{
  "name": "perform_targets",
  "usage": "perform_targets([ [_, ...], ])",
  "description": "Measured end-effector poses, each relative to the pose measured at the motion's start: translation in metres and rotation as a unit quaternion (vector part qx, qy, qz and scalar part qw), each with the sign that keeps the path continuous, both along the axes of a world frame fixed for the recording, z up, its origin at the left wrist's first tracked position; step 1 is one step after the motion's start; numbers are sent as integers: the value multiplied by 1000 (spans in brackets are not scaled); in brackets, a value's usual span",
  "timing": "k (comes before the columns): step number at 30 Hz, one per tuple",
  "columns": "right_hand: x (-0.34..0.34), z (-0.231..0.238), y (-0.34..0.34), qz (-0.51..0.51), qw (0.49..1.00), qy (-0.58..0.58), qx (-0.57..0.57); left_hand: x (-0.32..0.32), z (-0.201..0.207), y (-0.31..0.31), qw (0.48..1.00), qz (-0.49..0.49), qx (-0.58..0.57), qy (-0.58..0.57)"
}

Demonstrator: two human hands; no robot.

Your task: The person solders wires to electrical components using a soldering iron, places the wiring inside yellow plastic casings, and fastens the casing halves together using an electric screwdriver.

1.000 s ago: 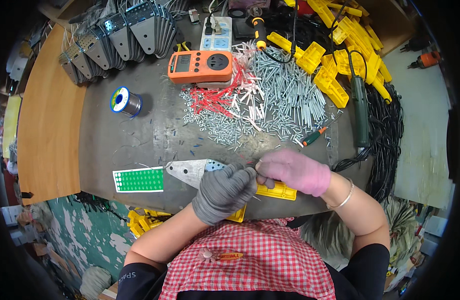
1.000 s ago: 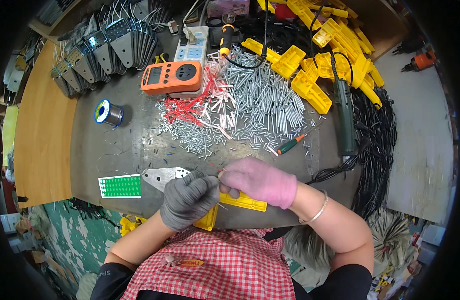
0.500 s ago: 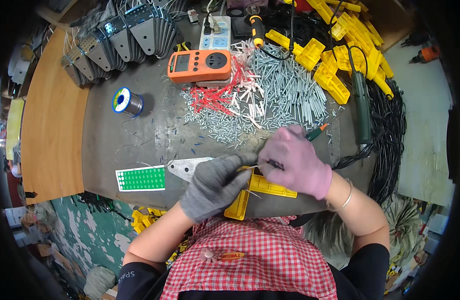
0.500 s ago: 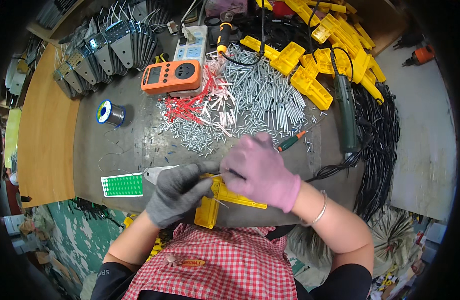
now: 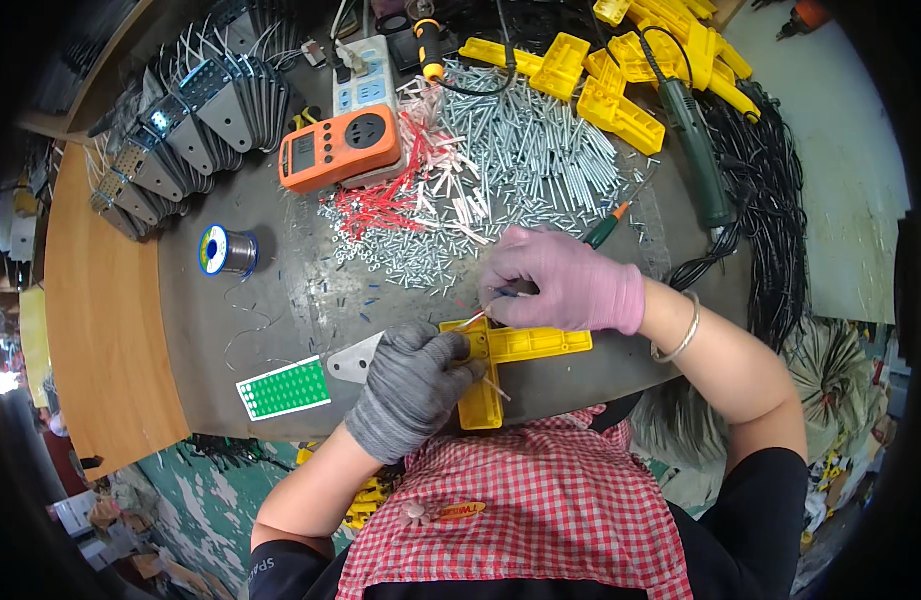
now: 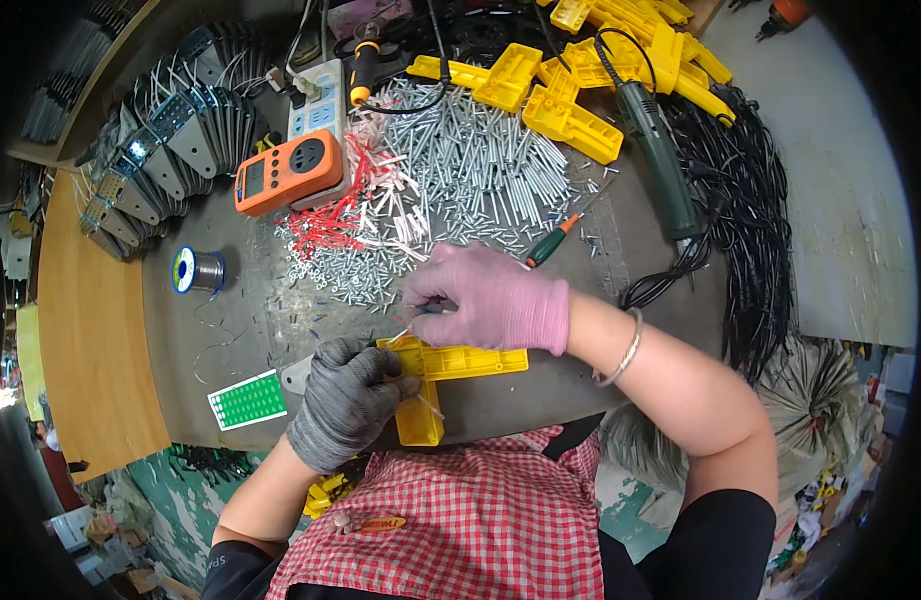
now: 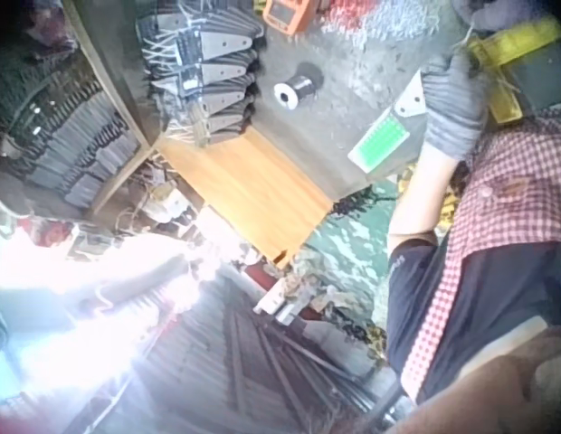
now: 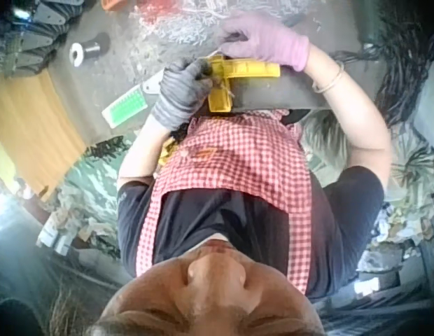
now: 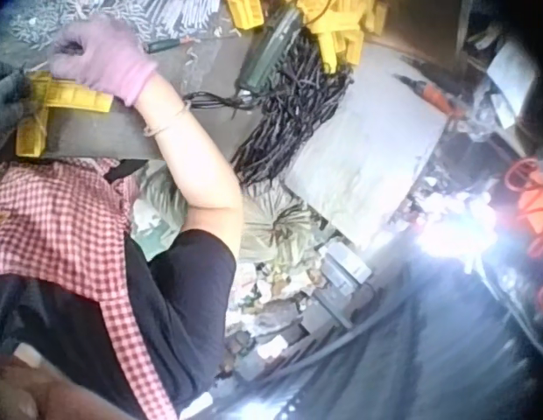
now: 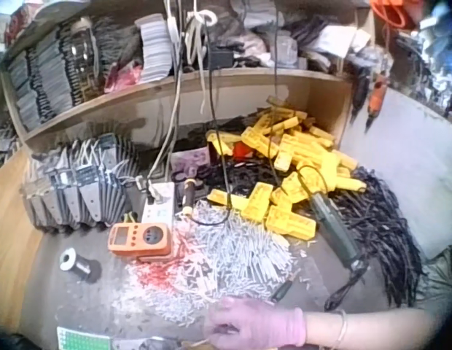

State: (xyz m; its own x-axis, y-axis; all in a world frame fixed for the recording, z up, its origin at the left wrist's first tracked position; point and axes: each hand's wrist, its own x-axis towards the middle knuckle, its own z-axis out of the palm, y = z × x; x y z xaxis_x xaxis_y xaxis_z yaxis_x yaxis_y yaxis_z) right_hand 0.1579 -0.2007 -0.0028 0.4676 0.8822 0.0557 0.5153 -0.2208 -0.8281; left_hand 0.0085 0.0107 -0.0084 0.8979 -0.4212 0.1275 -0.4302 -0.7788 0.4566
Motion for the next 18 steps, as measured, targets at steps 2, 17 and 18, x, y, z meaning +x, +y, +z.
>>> perform_targets([
  [2, -14, 9, -5, -25, 999, -27, 0, 3, 0, 7, 998, -45, 4, -54],
  [17, -74, 8, -23, -135, 987, -54, 73, 2, -2, -10, 993, 22, -77, -89],
  [18, -75, 5, -22, -110, 988, -85, 69, 1, -1, -11, 992, 19, -80, -96],
])
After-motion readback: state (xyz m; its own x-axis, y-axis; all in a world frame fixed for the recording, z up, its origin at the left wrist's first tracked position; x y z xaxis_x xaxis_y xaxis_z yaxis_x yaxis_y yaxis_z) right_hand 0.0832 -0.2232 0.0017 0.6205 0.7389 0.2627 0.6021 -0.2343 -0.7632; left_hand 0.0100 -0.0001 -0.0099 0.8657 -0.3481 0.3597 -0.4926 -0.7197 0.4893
